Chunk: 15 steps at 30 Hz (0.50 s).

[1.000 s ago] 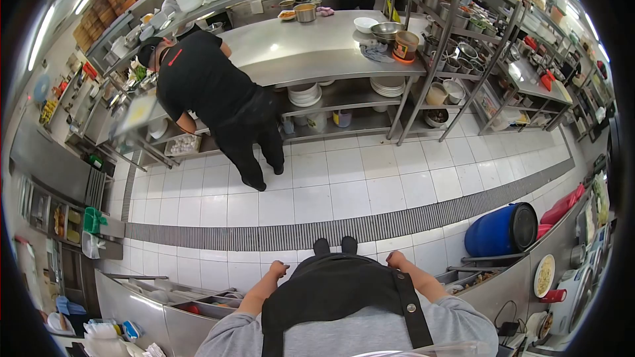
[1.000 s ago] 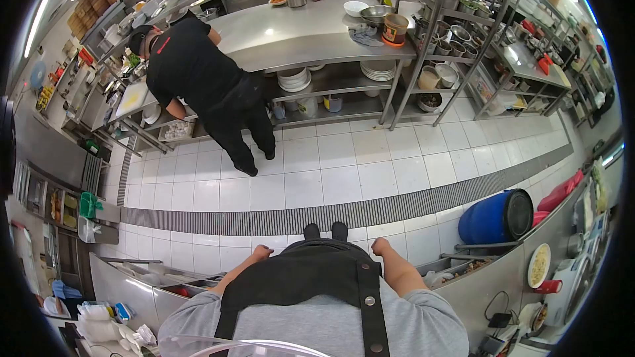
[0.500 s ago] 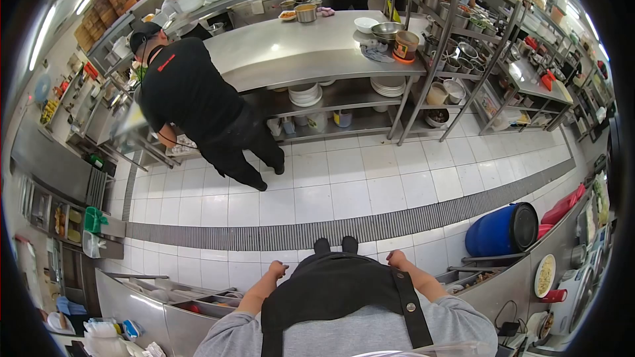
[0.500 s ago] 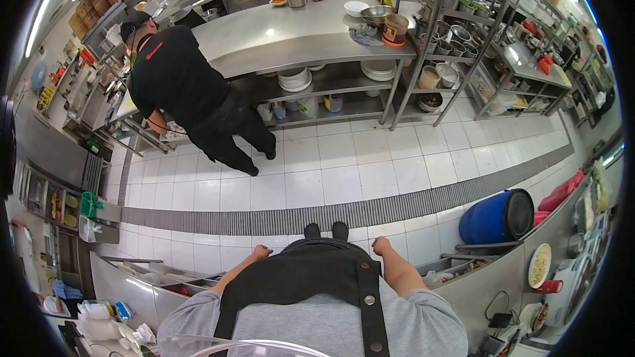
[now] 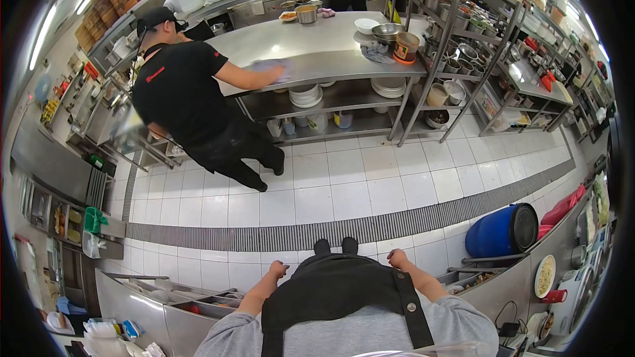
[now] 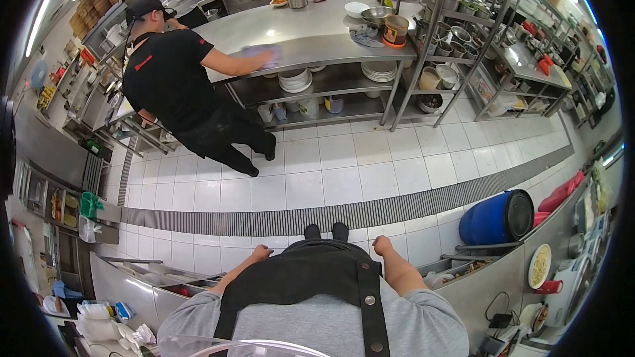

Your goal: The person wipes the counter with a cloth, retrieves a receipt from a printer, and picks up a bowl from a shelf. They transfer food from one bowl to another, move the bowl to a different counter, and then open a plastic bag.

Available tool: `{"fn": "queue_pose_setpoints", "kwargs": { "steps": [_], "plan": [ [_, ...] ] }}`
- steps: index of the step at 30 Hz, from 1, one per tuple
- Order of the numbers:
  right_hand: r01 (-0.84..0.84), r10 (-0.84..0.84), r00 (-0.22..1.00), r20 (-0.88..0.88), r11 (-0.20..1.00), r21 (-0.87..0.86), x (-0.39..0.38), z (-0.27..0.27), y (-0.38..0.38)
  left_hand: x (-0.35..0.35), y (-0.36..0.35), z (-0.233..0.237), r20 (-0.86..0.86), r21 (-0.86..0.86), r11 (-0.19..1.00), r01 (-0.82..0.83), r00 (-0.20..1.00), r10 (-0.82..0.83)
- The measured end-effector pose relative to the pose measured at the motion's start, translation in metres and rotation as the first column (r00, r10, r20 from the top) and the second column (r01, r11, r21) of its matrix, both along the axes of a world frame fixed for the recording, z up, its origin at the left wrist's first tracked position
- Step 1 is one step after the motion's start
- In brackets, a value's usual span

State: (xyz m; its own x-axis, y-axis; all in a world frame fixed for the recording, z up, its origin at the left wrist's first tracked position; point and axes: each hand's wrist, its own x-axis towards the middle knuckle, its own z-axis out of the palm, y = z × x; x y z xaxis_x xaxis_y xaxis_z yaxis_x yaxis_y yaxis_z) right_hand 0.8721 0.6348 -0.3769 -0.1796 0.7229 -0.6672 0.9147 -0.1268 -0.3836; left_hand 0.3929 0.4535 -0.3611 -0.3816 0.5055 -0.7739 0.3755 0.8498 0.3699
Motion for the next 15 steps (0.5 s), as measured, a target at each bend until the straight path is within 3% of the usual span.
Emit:
{"fn": "queue_pose_setpoints", "kwargs": {
  "steps": [6, 15],
  "plan": [
    [-0.069, 0.065, 0.997, 0.040, 0.992, 0.105, 0.003, -0.001, 0.000, -0.001, -0.001, -0.005, 0.000, 0.000, 0.999, -0.038, 0.999, 0.038],
    [0.007, -0.006, 1.000, -0.018, 0.999, 0.051, 0.004, 0.008, 0.003, 0.005, 0.000, 0.012, -0.156, 0.066, 0.997, -0.037, 0.987, 0.047]
  ]
}}
